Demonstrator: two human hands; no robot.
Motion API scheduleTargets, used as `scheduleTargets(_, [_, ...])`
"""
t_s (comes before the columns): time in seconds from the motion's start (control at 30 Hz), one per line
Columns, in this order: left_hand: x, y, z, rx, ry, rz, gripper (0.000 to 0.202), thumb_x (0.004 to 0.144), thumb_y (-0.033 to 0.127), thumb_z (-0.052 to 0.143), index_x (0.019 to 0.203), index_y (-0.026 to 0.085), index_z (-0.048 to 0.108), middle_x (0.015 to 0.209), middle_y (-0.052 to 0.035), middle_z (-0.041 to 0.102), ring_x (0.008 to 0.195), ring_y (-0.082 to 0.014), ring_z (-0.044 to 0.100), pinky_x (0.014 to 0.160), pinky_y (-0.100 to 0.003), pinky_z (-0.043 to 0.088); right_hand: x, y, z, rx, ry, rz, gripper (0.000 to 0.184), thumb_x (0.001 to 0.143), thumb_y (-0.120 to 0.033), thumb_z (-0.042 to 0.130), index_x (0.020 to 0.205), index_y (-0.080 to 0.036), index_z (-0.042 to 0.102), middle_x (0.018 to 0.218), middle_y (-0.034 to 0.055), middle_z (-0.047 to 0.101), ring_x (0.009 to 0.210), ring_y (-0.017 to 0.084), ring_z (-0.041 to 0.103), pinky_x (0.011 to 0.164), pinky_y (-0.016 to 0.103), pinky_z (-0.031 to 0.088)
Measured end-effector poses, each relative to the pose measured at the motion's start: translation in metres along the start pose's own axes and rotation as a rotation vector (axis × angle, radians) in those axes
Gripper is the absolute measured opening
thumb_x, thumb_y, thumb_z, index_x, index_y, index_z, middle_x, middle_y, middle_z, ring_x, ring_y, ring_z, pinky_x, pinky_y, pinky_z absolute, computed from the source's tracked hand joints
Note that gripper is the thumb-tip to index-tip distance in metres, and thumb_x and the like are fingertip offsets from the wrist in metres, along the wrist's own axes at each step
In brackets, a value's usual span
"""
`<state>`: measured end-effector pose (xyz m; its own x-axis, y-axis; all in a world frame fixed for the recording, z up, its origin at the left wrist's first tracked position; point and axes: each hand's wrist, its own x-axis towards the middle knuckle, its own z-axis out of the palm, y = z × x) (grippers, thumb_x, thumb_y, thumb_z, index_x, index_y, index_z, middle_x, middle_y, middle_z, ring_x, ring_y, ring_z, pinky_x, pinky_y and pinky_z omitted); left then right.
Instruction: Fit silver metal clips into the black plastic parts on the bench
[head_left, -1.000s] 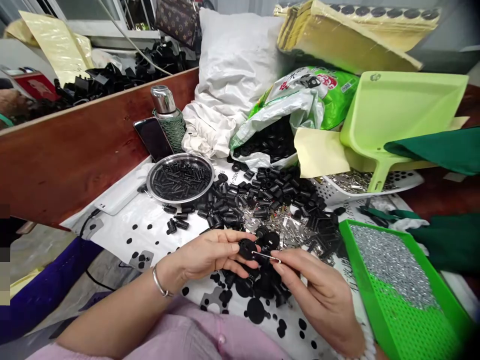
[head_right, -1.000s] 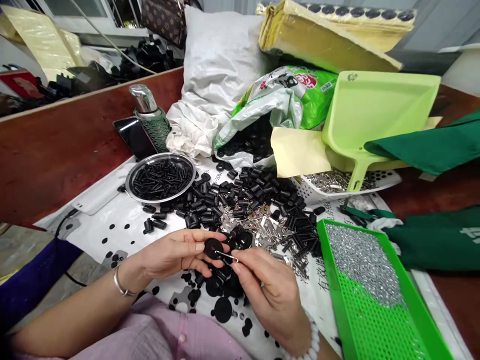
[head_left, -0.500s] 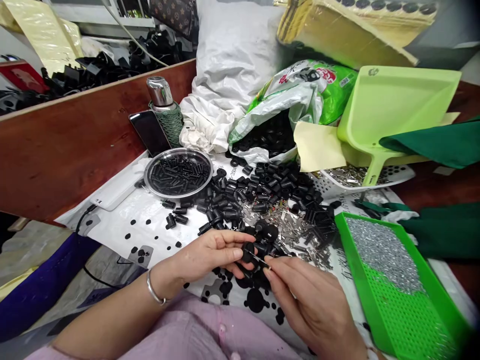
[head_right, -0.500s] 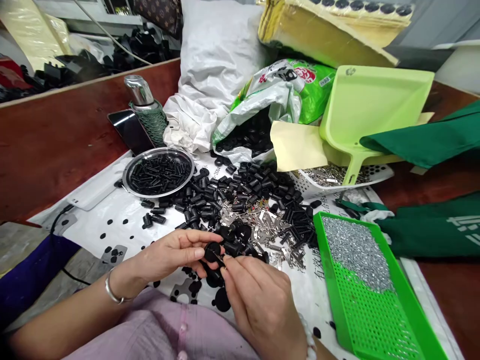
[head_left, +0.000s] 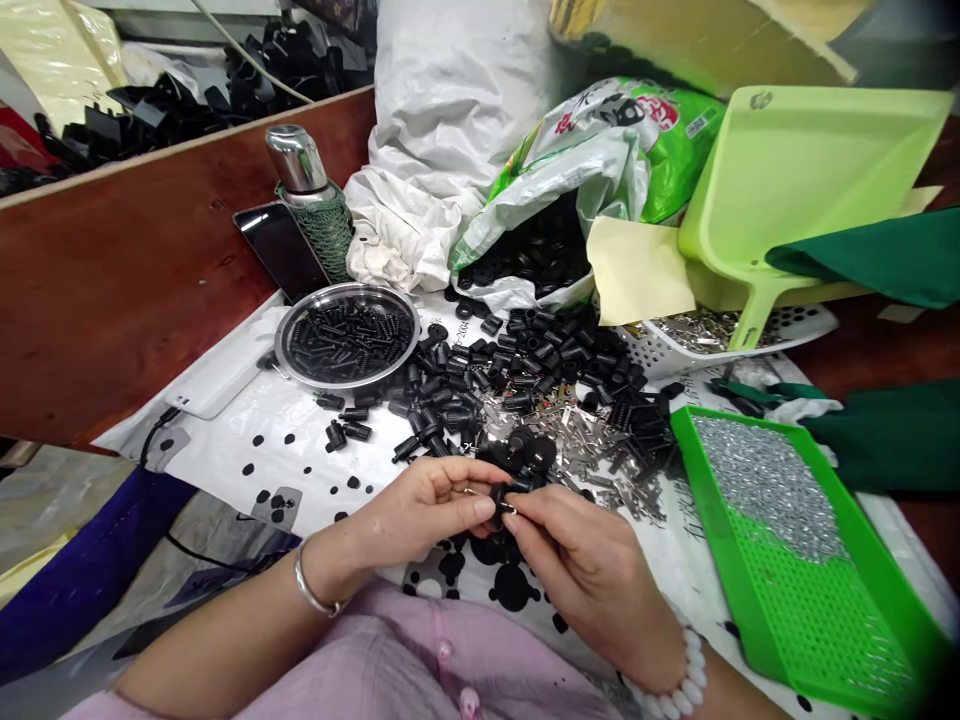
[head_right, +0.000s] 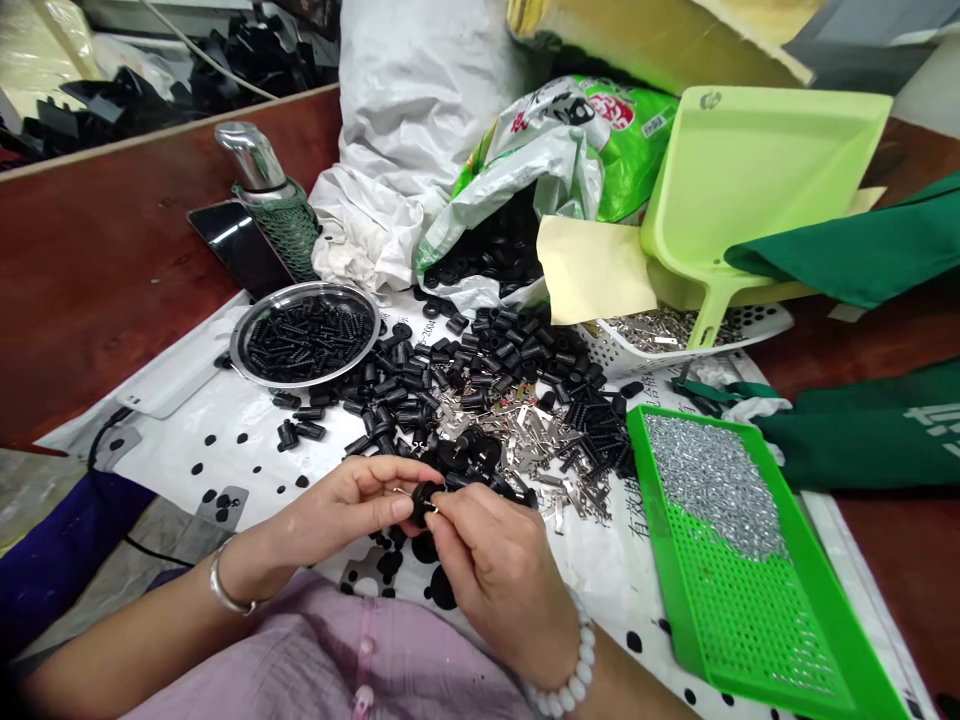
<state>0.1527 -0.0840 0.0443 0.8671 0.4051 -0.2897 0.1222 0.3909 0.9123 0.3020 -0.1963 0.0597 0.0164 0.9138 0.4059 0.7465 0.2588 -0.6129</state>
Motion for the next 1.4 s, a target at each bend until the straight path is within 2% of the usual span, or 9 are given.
scheduleTargets(0.17, [0.001,0.002,-0.003,0.026,-0.065,-0.043,0.035,0.080,0.040,0.059,0.102,0.012,0.061,0.081,-0.0057,0.065,0.066,-0.0116,0.060,0.065,-0.024,0.049,0.001,0.003,-0.001,-0.021,-0.068,-0.038,0.016,0.086,-0.011,0.047,0.093,-0.011,0.062,0.073,0.0067,0.062,0.065,0.014,0.057,0.057,0.026,0.047])
scheduleTargets(0.33, [-0.007,0.015,-0.005,0.249,-0.226,0.023,0.024,0.086,0.027,0.050,0.104,0.014,0.060,0.082,-0.0041,0.062,0.073,-0.0119,0.056,0.066,-0.021,0.045,0.003,0.004,-0.002,-0.015,-0.123,-0.008,0.017,0.087,-0.014,0.046,0.092,-0.011,0.062,0.070,0.0059,0.060,0.062,0.013,0.056,0.056,0.026,0.045])
scheduleTargets(0.47, [-0.012,0.017,-0.004,0.701,-0.126,0.201,0.022,0.090,0.021,0.041,0.083,0.015,0.061,0.065,0.0018,0.053,0.059,-0.0083,0.046,0.055,-0.018,0.035,0.006,0.000,0.000,-0.029,-0.146,-0.004,0.017,0.088,-0.016,0.045,0.090,-0.014,0.062,0.069,0.0042,0.060,0.060,0.012,0.055,0.054,0.024,0.045])
scheduleTargets(0.57, [-0.012,0.014,-0.006,0.868,-0.069,0.300,0.025,0.092,0.023,0.038,0.079,0.015,0.058,0.061,0.0028,0.049,0.056,-0.0085,0.042,0.055,-0.020,0.032,0.008,-0.002,-0.001,-0.050,-0.132,-0.025,0.016,0.088,-0.017,0.045,0.091,-0.014,0.060,0.070,0.0038,0.060,0.060,0.012,0.056,0.054,0.024,0.045])
scheduleTargets(0.67, [-0.013,0.012,-0.010,0.847,-0.089,0.319,0.025,0.093,0.024,0.037,0.080,0.015,0.057,0.064,0.0027,0.050,0.057,-0.0086,0.044,0.055,-0.019,0.033,0.010,-0.002,-0.009,-0.086,-0.152,-0.078,0.028,0.086,-0.027,0.051,0.110,-0.014,0.054,0.100,0.0122,0.060,0.085,0.018,0.060,0.067,0.029,0.051])
scheduleTargets(0.77, [-0.014,0.011,-0.012,0.818,-0.121,0.302,0.025,0.093,0.024,0.037,0.080,0.014,0.056,0.065,0.0025,0.051,0.058,-0.0083,0.045,0.056,-0.019,0.034,0.014,-0.002,-0.017,-0.157,-0.275,-0.128,0.051,0.084,-0.036,0.054,0.128,-0.015,0.041,0.129,0.0170,0.044,0.110,0.024,0.051,0.081,0.036,0.050])
scheduleTargets(0.93, [-0.015,0.010,-0.012,0.831,-0.148,0.304,0.025,0.093,0.020,0.036,0.082,0.013,0.057,0.066,0.0020,0.052,0.058,-0.0078,0.045,0.056,-0.018,0.035,0.024,0.000,-0.019,-0.123,-0.418,-0.149,0.040,0.086,-0.030,0.051,0.123,-0.016,0.045,0.112,0.0118,0.055,0.095,0.019,0.057,0.073,0.031,0.050])
scheduleTargets(1.1, [-0.016,0.013,-0.013,0.804,-0.153,0.343,0.023,0.093,0.020,0.037,0.084,0.014,0.057,0.072,0.0007,0.058,0.062,-0.0080,0.051,0.061,-0.017,0.038,0.026,-0.001,-0.016,-0.117,-0.344,-0.188,0.039,0.086,-0.028,0.052,0.120,-0.010,0.045,0.103,0.0123,0.059,0.090,0.019,0.058,0.071,0.031,0.049])
scheduleTargets(1.4, [-0.012,0.001,-0.013,0.814,-0.058,0.459,0.023,0.089,0.012,0.037,0.070,0.015,0.048,0.059,0.0043,0.045,0.053,-0.0072,0.040,0.052,-0.018,0.032,0.023,-0.006,-0.005,-0.184,-0.226,-0.174,0.040,0.088,-0.035,0.049,0.116,-0.007,0.051,0.096,0.0120,0.061,0.082,0.019,0.060,0.064,0.031,0.050])
